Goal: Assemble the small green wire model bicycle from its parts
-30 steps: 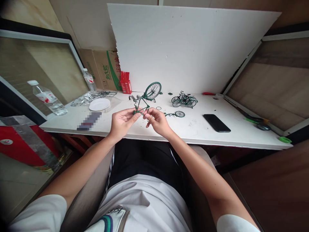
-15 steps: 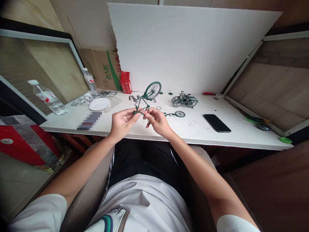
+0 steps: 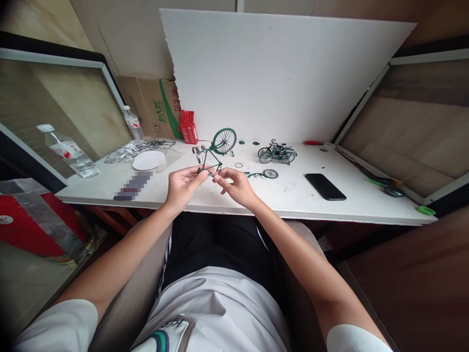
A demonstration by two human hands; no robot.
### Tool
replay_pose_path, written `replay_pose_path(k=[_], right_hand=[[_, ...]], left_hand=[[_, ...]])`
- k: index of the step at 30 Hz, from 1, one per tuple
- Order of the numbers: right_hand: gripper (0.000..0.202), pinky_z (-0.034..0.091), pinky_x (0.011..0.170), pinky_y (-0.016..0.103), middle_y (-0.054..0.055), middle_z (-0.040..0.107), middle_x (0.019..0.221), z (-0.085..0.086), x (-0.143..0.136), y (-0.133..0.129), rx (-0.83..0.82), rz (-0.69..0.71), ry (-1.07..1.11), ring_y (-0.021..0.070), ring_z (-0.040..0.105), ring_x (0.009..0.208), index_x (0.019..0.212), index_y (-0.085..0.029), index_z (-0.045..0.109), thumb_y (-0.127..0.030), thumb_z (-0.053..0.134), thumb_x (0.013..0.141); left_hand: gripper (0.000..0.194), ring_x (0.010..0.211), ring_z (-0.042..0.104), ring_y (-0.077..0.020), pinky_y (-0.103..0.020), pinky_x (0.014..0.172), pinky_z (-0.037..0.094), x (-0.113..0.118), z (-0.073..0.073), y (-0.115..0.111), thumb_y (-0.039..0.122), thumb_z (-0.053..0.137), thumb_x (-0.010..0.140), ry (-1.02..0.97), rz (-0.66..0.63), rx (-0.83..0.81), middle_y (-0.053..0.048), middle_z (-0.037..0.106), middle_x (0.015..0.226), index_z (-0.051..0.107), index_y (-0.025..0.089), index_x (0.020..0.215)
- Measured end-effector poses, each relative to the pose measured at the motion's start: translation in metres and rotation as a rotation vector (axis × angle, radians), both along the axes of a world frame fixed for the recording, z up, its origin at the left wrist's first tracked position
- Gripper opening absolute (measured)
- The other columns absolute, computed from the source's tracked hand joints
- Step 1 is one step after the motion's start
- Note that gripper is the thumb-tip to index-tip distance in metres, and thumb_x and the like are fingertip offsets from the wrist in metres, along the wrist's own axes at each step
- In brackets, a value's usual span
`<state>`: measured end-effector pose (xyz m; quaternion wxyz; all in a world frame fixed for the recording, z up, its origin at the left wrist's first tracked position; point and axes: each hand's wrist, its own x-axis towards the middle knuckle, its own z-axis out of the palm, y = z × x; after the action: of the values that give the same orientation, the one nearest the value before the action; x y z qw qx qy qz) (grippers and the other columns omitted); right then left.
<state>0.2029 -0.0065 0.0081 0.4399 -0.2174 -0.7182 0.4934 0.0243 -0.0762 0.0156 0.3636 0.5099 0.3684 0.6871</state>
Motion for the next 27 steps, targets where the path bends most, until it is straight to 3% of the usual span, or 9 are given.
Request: replay_pose_path(k=[5, 9, 13, 16, 18, 20, 22, 25, 27], right_hand=[[0.044, 0.058, 0.055, 0.026, 0.008, 0.072, 0.106, -0.002, 0.003, -0.001, 0.092, -0.085, -0.107, 0.0191, 0.066, 0.088, 0.085, -0.021, 0.072, -0.064, 0.080, 0.085], [0.044, 0.055, 0.059, 0.026, 0.010, 0.075, 0.109, -0.005, 0.008, 0.009, 0.175, -0.134, -0.197, 0.0214, 0.068, 0.094, 0.098, -0.021, 0.076, -0.064, 0.075, 0.089], [0.047, 0.058, 0.066, 0.030, 0.013, 0.077, 0.105, -0.007, 0.035, 0.043, 0.218, -0.346, -0.273, 0.0252, 0.070, 0.097, 0.101, -0.018, 0.077, -0.063, 0.063, 0.098], [0.038, 0.059, 0.066, 0.030, 0.015, 0.078, 0.114, -0.007, 0.068, 0.074, 0.191, -0.502, -0.338, 0.0261, 0.070, 0.100, 0.107, -0.015, 0.076, -0.049, 0.060, 0.101], [0.033, 0.057, 0.062, 0.029, 0.016, 0.078, 0.112, -0.007, 0.089, 0.089, 0.126, -0.572, -0.393, 0.0236, 0.070, 0.092, 0.107, -0.012, 0.077, -0.040, 0.060, 0.100], [0.029, 0.055, 0.057, 0.028, 0.015, 0.079, 0.114, -0.005, 0.103, 0.096, 0.075, -0.545, -0.471, 0.0214, 0.069, 0.085, 0.106, -0.013, 0.078, -0.037, 0.064, 0.097], [0.028, 0.055, 0.055, 0.027, 0.014, 0.079, 0.115, -0.004, 0.107, 0.095, 0.063, -0.431, -0.548, 0.0215, 0.069, 0.086, 0.105, -0.016, 0.079, -0.040, 0.068, 0.095], [0.028, 0.056, 0.062, 0.028, 0.010, 0.080, 0.112, -0.005, 0.099, 0.085, 0.105, -0.242, -0.738, 0.0223, 0.071, 0.091, 0.106, -0.021, 0.082, -0.045, 0.075, 0.091], [0.028, 0.056, 0.070, 0.029, 0.009, 0.081, 0.110, -0.007, 0.090, 0.079, 0.151, -0.209, -0.902, 0.0213, 0.072, 0.088, 0.107, -0.022, 0.082, -0.040, 0.082, 0.086]], left_hand=[[0.047, 0.116, 0.077, -0.0332, -0.049, 0.112, 0.055, -0.004, -0.003, 0.007, 0.043, 0.094, 0.075, -0.097, -0.020, -0.076, -0.016, 0.082, 0.114, 0.083, 0.015, 0.112], [0.047, 0.116, 0.077, -0.0314, -0.050, 0.115, 0.053, -0.011, -0.005, 0.012, 0.039, 0.096, 0.074, -0.169, -0.034, -0.100, -0.017, 0.082, 0.113, 0.083, 0.013, 0.110], [0.044, 0.117, 0.077, -0.0296, -0.049, 0.119, 0.050, -0.021, -0.010, 0.021, 0.034, 0.097, 0.073, -0.229, -0.034, -0.128, -0.016, 0.082, 0.113, 0.082, 0.012, 0.108], [0.039, 0.116, 0.077, -0.0285, -0.048, 0.120, 0.050, -0.027, -0.016, 0.029, 0.030, 0.096, 0.072, -0.272, -0.048, -0.130, -0.014, 0.082, 0.112, 0.083, 0.011, 0.103], [0.036, 0.114, 0.077, -0.0280, -0.047, 0.121, 0.049, -0.029, -0.021, 0.033, 0.028, 0.096, 0.071, -0.290, -0.050, -0.146, -0.014, 0.081, 0.112, 0.083, 0.011, 0.100], [0.034, 0.113, 0.077, -0.0275, -0.046, 0.121, 0.049, -0.031, -0.028, 0.037, 0.027, 0.096, 0.071, -0.303, -0.049, -0.174, -0.014, 0.081, 0.112, 0.083, 0.010, 0.097], [0.033, 0.113, 0.077, -0.0268, -0.045, 0.121, 0.049, -0.032, -0.035, 0.040, 0.026, 0.096, 0.070, -0.313, -0.046, -0.198, -0.013, 0.081, 0.112, 0.083, 0.010, 0.096], [0.034, 0.115, 0.076, -0.0263, -0.044, 0.121, 0.048, -0.035, -0.046, 0.045, 0.027, 0.096, 0.071, -0.299, -0.038, -0.227, -0.014, 0.080, 0.111, 0.082, 0.010, 0.097], [0.036, 0.117, 0.076, -0.0263, -0.044, 0.121, 0.047, -0.038, -0.052, 0.048, 0.029, 0.096, 0.070, -0.285, -0.023, -0.248, -0.015, 0.080, 0.112, 0.081, 0.009, 0.098]])
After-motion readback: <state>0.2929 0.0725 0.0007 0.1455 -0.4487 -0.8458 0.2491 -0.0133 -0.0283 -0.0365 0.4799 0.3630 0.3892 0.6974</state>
